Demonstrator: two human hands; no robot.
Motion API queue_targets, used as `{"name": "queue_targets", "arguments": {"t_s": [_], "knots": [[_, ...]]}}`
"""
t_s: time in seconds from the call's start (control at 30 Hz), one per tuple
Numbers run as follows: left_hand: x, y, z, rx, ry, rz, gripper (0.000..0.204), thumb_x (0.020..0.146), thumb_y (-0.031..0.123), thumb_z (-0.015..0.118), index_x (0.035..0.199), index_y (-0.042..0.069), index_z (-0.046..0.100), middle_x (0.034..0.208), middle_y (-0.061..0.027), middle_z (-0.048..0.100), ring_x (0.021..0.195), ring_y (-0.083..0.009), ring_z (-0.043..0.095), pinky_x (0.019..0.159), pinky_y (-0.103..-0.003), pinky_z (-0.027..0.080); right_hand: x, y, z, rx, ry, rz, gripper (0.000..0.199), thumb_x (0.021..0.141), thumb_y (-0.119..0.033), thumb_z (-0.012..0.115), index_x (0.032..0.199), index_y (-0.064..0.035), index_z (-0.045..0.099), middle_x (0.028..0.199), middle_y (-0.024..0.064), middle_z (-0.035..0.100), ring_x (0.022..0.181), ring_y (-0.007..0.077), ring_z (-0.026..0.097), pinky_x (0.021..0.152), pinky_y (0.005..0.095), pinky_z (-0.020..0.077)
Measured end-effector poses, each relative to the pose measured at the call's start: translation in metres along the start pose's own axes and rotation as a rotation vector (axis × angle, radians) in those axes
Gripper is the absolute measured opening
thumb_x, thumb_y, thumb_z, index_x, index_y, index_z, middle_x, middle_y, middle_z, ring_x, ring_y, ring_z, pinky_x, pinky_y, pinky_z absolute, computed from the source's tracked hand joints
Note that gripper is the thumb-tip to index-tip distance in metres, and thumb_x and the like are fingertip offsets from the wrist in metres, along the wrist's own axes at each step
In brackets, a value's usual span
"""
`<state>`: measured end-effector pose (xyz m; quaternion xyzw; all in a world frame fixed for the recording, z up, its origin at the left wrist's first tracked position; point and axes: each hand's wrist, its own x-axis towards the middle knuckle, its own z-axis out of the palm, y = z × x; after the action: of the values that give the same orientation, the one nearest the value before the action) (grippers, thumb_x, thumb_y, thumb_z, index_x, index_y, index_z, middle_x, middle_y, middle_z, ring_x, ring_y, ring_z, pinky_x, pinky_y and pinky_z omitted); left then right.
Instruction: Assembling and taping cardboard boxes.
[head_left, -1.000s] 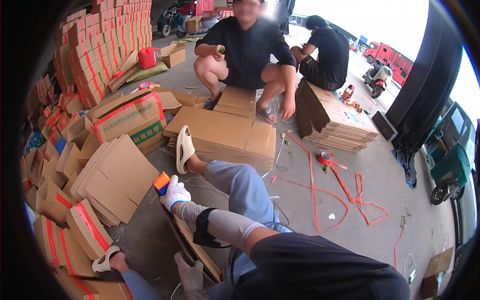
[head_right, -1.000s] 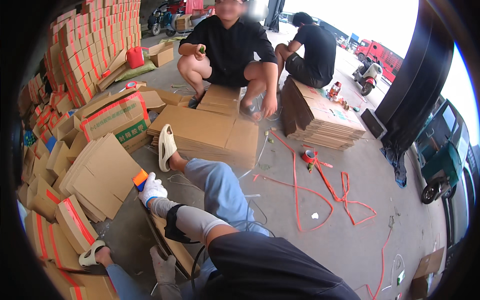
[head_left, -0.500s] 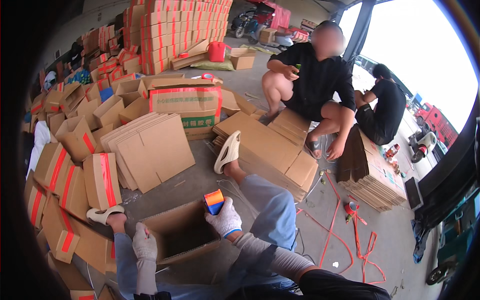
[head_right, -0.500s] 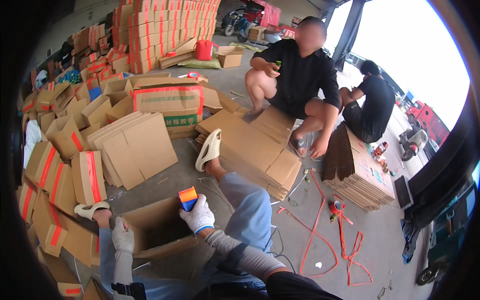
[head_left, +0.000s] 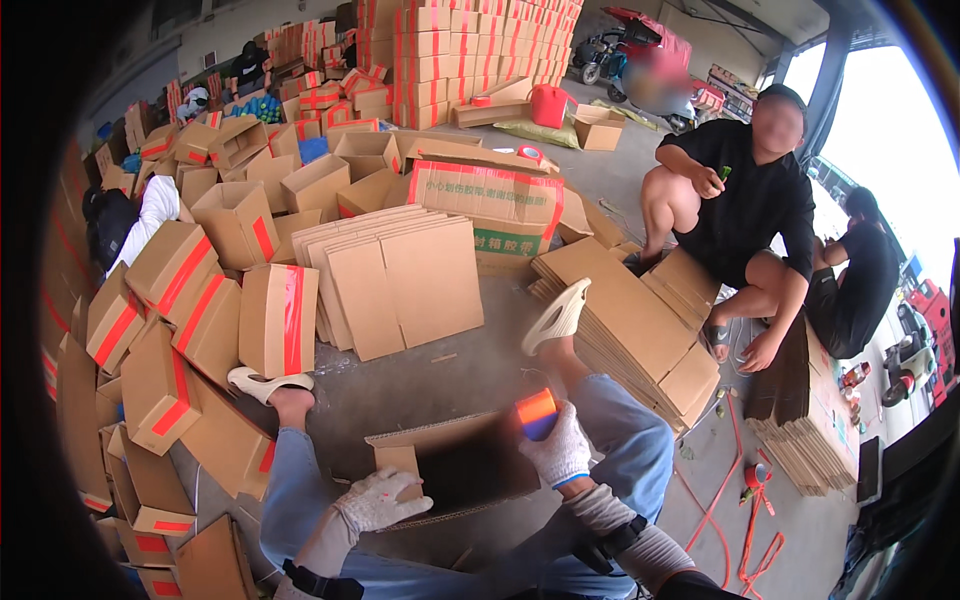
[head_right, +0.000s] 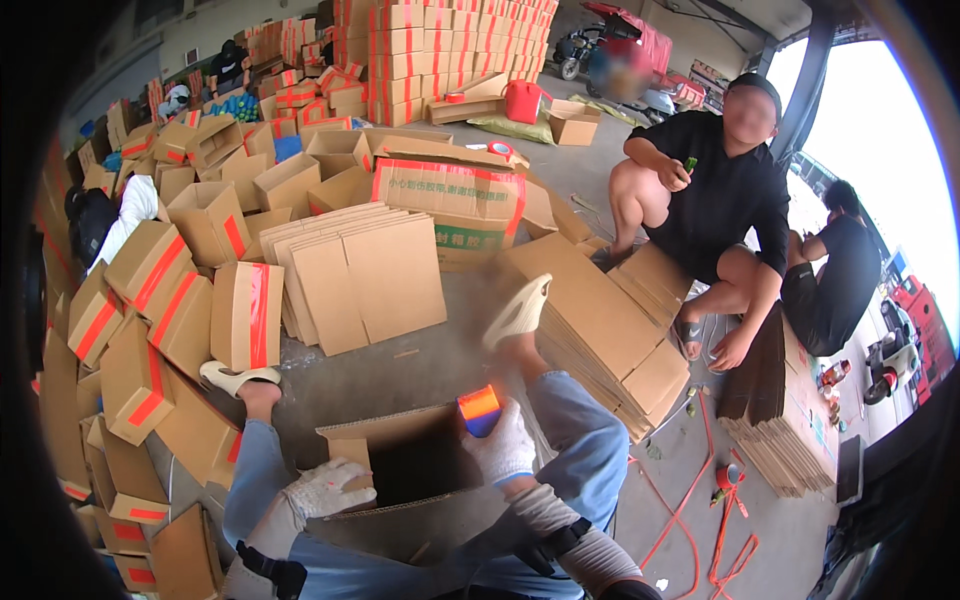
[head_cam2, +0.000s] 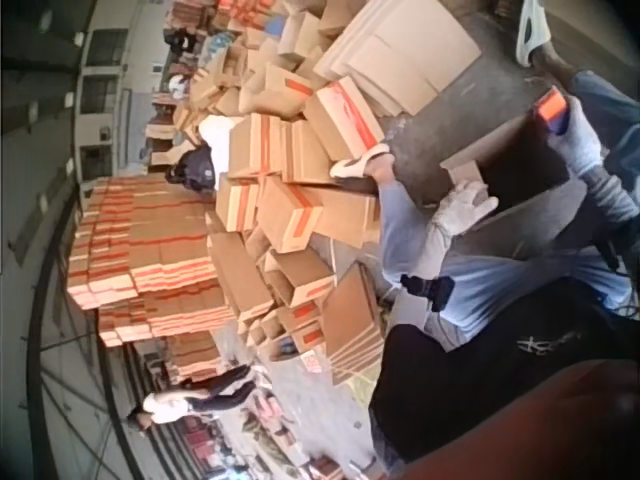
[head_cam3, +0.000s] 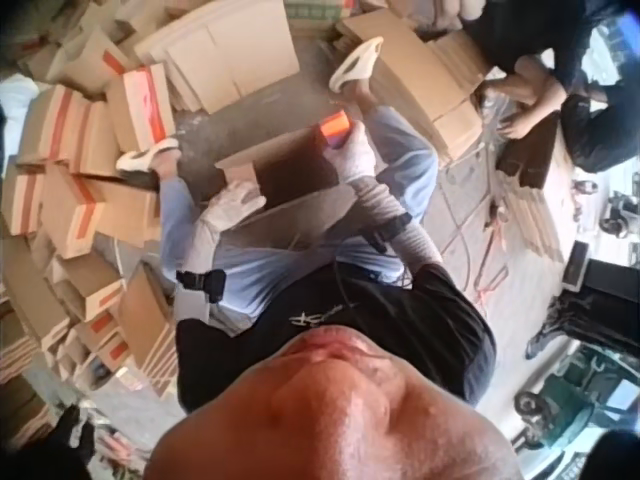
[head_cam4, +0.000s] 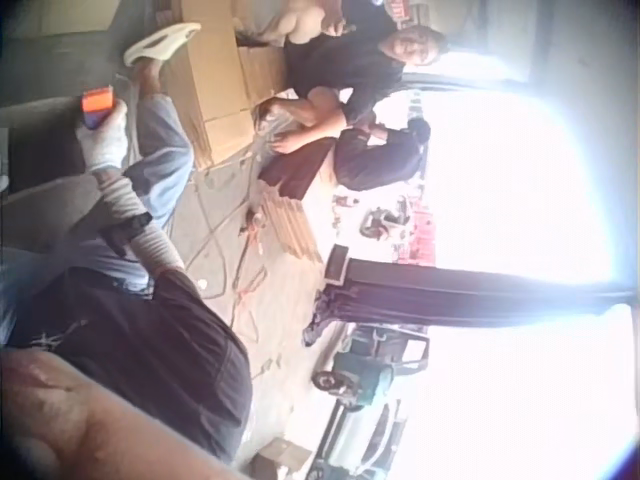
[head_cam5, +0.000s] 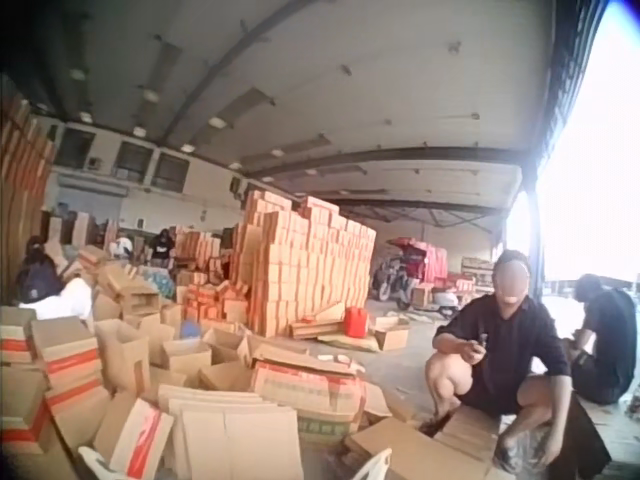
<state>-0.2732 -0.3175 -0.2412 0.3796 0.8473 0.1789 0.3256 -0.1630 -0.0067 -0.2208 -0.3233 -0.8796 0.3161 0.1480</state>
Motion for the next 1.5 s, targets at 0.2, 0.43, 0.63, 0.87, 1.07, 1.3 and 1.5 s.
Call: {"name": "queue_targets", "arguments": {"t_s": [0.2, 0.43, 0.63, 0.87, 1.07, 1.3, 1.5], "knots": [[-0.023, 0.045, 0.038, 0.247, 0.085, -0.076, 0.065, 0.091, 0.069, 0.054, 0.129, 0.018, 0.069, 0.15, -0.0188, 0.045, 0.145, -0.0327, 0.039, 0.114, -0.051, 0.038, -0.006, 0.016, -0.01, 0.075, -0.015, -0.075, 0.083, 0.07, -0.036, 0.088, 0.133, -0.0045, 0.043, 0.109, 0.0226, 0.066, 0.105, 0.0391, 0.068, 0.089, 0.0463, 0.0539], [-0.009, 0.042, 0.026, 0.308, 0.061, 0.046, 0.064, 0.091, 0.071, 0.052, 0.11, 0.016, 0.078, 0.13, -0.0157, 0.058, 0.137, -0.0288, 0.048, 0.104, -0.049, 0.049, 0.048, 0.011, -0.091, 0.218, -0.423, -0.503, 0.078, 0.063, -0.026, 0.09, 0.129, -0.0044, 0.055, 0.113, 0.0136, 0.066, 0.105, 0.0282, 0.065, 0.097, 0.0391, 0.0507], [-0.014, 0.038, 0.016, 0.21, 0.252, 0.062, 0.07, 0.085, 0.075, 0.057, 0.116, 0.014, 0.072, 0.114, -0.0084, 0.064, 0.115, -0.0243, 0.063, 0.086, -0.048, 0.057, 0.089, -0.021, -0.047, 0.286, -0.774, -0.481, 0.077, 0.068, -0.029, 0.089, 0.132, -0.0065, 0.053, 0.113, 0.0149, 0.068, 0.105, 0.0282, 0.067, 0.093, 0.0387, 0.0536], [-0.022, 0.049, 0.023, 0.12, 0.378, -0.115, 0.069, 0.076, 0.072, 0.07, 0.109, 0.012, 0.074, 0.101, -0.0102, 0.072, 0.094, -0.0289, 0.072, 0.081, -0.043, 0.058, 0.055, -0.02, 0.01, 0.22, -0.746, -0.642, 0.077, 0.075, -0.036, 0.083, 0.139, -0.007, 0.05, 0.121, 0.0228, 0.065, 0.111, 0.0388, 0.066, 0.097, 0.0422, 0.0542], [-0.007, 0.047, 0.001, -0.009, 0.415, -0.318, 0.064, 0.065, 0.066, 0.082, 0.096, 0.009, 0.078, 0.089, -0.0092, 0.077, 0.084, -0.0268, 0.075, 0.078, -0.04, 0.058, 0.046, 0.049, 0.022, 0.923, -0.616, -0.223, 0.069, 0.08, -0.018, 0.081, 0.139, -0.0049, 0.049, 0.127, 0.0049, 0.06, 0.12, 0.0155, 0.056, 0.105, 0.0335, 0.0449], [0.052, 0.014, -0.033, 0.193, 0.242, -0.241, 0.068, 0.078, 0.079, 0.06, 0.097, 0.015, 0.077, 0.087, -0.0108, 0.075, 0.089, -0.0304, 0.073, 0.081, -0.044, 0.055, 0.037, 0.046, 0.017, 1.082, -0.146, -0.177, 0.066, 0.074, -0.005, 0.075, 0.135, -0.0024, 0.05, 0.121, 0.006, 0.06, 0.112, 0.0165, 0.058, 0.1, 0.0338, 0.0476], [0.081, 0.004, 0.0, 0.346, 0.576, -0.037, 0.062, 0.076, 0.061, 0.074, 0.116, 0.014, 0.068, 0.117, -0.0149, 0.066, 0.113, -0.0351, 0.063, 0.085, -0.049, 0.052, 0.049, 0.032, -0.054, 0.604, -0.37, -0.392, 0.076, 0.066, -0.025, 0.09, 0.129, -0.0025, 0.053, 0.113, 0.0056, 0.064, 0.103, 0.0161, 0.064, 0.094, 0.0343, 0.0524]]}}
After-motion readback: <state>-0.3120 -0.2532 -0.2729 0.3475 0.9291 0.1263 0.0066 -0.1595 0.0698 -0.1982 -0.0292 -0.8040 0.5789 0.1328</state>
